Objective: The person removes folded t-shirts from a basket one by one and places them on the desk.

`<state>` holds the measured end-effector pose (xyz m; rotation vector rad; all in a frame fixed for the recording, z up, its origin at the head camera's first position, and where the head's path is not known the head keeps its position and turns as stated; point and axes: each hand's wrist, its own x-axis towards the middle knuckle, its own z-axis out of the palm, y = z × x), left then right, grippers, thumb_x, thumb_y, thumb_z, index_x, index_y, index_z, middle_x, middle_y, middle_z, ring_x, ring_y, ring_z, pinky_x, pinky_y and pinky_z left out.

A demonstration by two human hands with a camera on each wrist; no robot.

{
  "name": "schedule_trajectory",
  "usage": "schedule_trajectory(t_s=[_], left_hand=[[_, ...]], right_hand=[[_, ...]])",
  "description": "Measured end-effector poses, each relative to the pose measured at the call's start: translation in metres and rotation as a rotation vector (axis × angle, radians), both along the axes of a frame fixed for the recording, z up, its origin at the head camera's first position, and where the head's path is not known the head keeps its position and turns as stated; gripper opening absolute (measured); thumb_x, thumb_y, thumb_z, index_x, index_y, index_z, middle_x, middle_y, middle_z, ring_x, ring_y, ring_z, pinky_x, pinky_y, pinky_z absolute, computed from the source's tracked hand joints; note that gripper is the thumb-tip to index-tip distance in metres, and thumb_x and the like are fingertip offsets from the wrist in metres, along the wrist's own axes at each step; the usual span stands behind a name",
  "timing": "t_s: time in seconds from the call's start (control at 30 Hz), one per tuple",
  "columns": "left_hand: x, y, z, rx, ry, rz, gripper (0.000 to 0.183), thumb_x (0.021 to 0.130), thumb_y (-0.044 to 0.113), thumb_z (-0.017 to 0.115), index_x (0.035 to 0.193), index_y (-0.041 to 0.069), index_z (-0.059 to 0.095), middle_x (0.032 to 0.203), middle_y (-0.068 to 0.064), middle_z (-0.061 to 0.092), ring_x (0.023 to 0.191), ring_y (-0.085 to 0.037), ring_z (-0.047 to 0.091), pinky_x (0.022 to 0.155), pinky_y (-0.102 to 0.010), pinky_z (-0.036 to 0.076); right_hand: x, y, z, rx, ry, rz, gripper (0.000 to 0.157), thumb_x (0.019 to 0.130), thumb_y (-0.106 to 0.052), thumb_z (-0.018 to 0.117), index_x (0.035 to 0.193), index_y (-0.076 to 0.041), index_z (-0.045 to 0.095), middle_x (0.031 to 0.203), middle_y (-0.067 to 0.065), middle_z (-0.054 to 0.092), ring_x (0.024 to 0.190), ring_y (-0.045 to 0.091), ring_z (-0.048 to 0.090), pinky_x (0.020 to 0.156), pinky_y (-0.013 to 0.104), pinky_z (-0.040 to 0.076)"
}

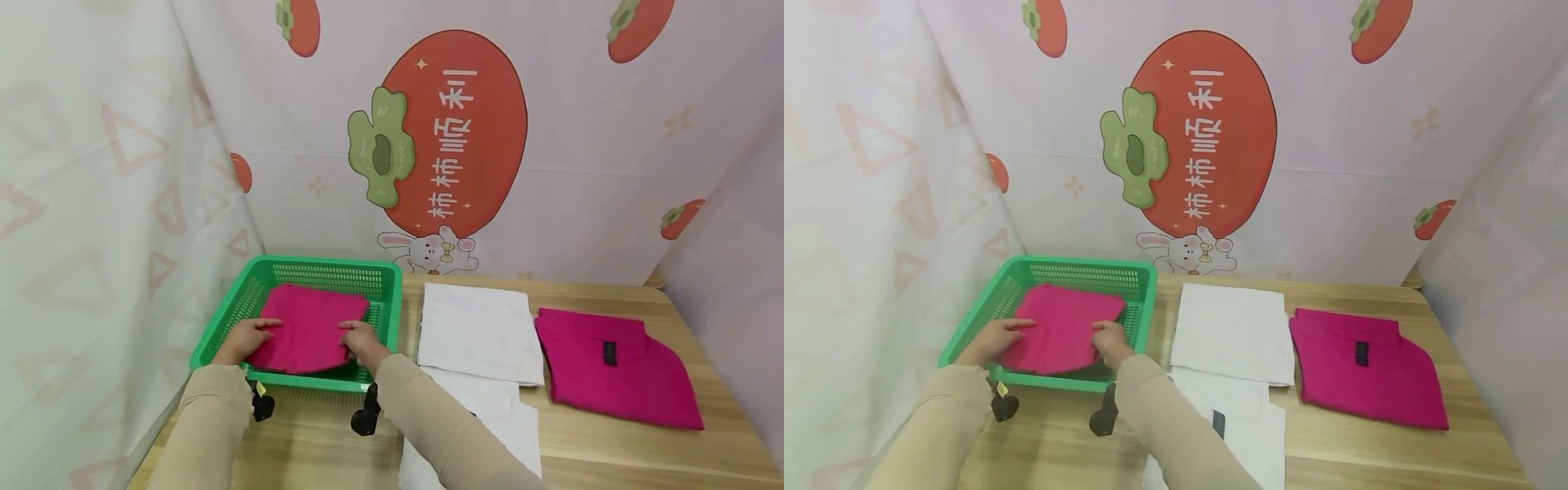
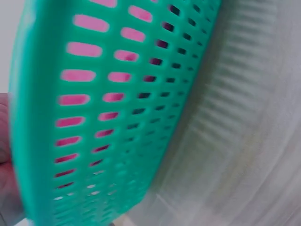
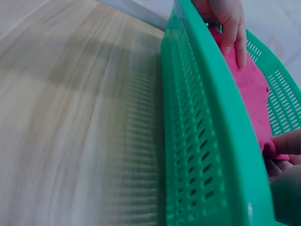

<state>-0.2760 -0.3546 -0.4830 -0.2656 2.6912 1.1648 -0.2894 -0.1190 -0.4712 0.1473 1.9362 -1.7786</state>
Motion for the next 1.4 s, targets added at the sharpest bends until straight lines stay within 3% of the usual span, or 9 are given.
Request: schedule_trajectory(t_s=[0.1, 0.3, 0.4, 0.53, 0.63, 0.8, 0.93, 1.23, 1.4], left_hand=[[-0.001, 0.002, 0.006, 0.022, 0.021, -0.011, 0.035, 0.083, 0.002, 0.046, 0.118, 0.002, 0.054, 0.124, -0.031, 0.033, 0.045, -0.014, 0.040, 0.048, -0.029, 0.039], [0.002, 0.005, 0.017, -0.008, 0.080, -0.029, 0.034, 0.084, 0.002, 0.047, 0.117, 0.004, 0.055, 0.123, -0.031, 0.035, 0.046, -0.013, 0.036, 0.046, -0.028, 0.037], [0.005, 0.007, 0.025, 0.019, 0.085, -0.025, 0.034, 0.086, 0.004, 0.046, 0.119, 0.006, 0.053, 0.127, -0.030, 0.031, 0.044, -0.013, 0.037, 0.047, -0.028, 0.037], [0.009, 0.014, 0.037, 0.033, 0.126, -0.019, 0.034, 0.087, 0.007, 0.047, 0.121, 0.007, 0.052, 0.127, -0.029, 0.031, 0.053, -0.016, 0.045, 0.051, -0.029, 0.039], [0.014, 0.022, 0.048, 0.027, 0.169, -0.015, 0.033, 0.088, 0.009, 0.048, 0.121, 0.008, 0.052, 0.125, -0.028, 0.035, 0.062, -0.018, 0.049, 0.053, -0.029, 0.041], [0.025, 0.044, 0.061, 0.052, 0.213, -0.002, 0.033, 0.088, 0.012, 0.049, 0.121, 0.010, 0.053, 0.122, -0.025, 0.040, 0.066, -0.020, 0.049, 0.055, -0.028, 0.041], [0.029, 0.063, 0.063, 0.103, 0.256, -0.001, 0.032, 0.087, 0.014, 0.052, 0.119, 0.012, 0.055, 0.116, -0.020, 0.048, 0.071, -0.021, 0.049, 0.055, -0.028, 0.042], [0.040, 0.111, 0.072, 0.234, 0.292, -0.038, 0.030, 0.086, 0.014, 0.053, 0.115, 0.018, 0.058, 0.111, -0.012, 0.052, 0.075, -0.022, 0.049, 0.055, -0.028, 0.042], [0.045, 0.146, 0.069, 0.327, 0.312, -0.037, 0.028, 0.085, 0.011, 0.054, 0.111, 0.020, 0.061, 0.111, -0.009, 0.053, 0.077, -0.021, 0.051, 0.055, -0.028, 0.044]], right_hand=[[0.001, 0.008, 0.015, 0.004, 0.011, 0.029, 0.041, 0.080, 0.012, 0.044, 0.118, -0.001, 0.052, 0.084, 0.014, 0.059, 0.042, 0.010, 0.013, 0.041, 0.024, 0.018], [-0.007, 0.015, 0.010, -0.036, 0.066, 0.081, 0.041, 0.080, 0.012, 0.046, 0.116, -0.004, 0.054, 0.084, 0.011, 0.058, 0.042, 0.010, 0.021, 0.040, 0.023, 0.024], [-0.010, 0.018, 0.010, -0.045, 0.101, 0.083, 0.040, 0.080, 0.010, 0.047, 0.115, -0.006, 0.055, 0.082, 0.008, 0.057, 0.044, 0.009, 0.032, 0.041, 0.021, 0.029], [-0.011, 0.025, 0.020, -0.060, 0.133, 0.085, 0.040, 0.079, 0.011, 0.048, 0.115, -0.006, 0.056, 0.088, 0.009, 0.056, 0.056, 0.011, 0.048, 0.046, 0.021, 0.039], [-0.012, 0.033, 0.028, -0.070, 0.156, 0.091, 0.040, 0.078, 0.012, 0.050, 0.114, -0.006, 0.057, 0.095, 0.011, 0.057, 0.063, 0.013, 0.052, 0.051, 0.023, 0.043], [-0.011, 0.058, 0.038, -0.116, 0.167, 0.131, 0.039, 0.081, 0.010, 0.049, 0.117, -0.005, 0.054, 0.111, 0.015, 0.054, 0.079, 0.017, 0.055, 0.064, 0.027, 0.047], [-0.006, 0.083, 0.045, -0.152, 0.176, 0.165, 0.040, 0.083, 0.008, 0.047, 0.121, -0.004, 0.049, 0.118, 0.017, 0.049, 0.090, 0.022, 0.055, 0.070, 0.032, 0.047], [0.011, 0.138, 0.051, -0.154, 0.203, 0.112, 0.040, 0.083, 0.006, 0.049, 0.122, -0.006, 0.049, 0.119, 0.018, 0.048, 0.085, 0.024, 0.058, 0.069, 0.035, 0.048], [0.023, 0.171, 0.050, -0.134, 0.208, 0.080, 0.041, 0.083, 0.006, 0.049, 0.122, -0.005, 0.049, 0.120, 0.020, 0.045, 0.085, 0.024, 0.056, 0.069, 0.036, 0.048]])
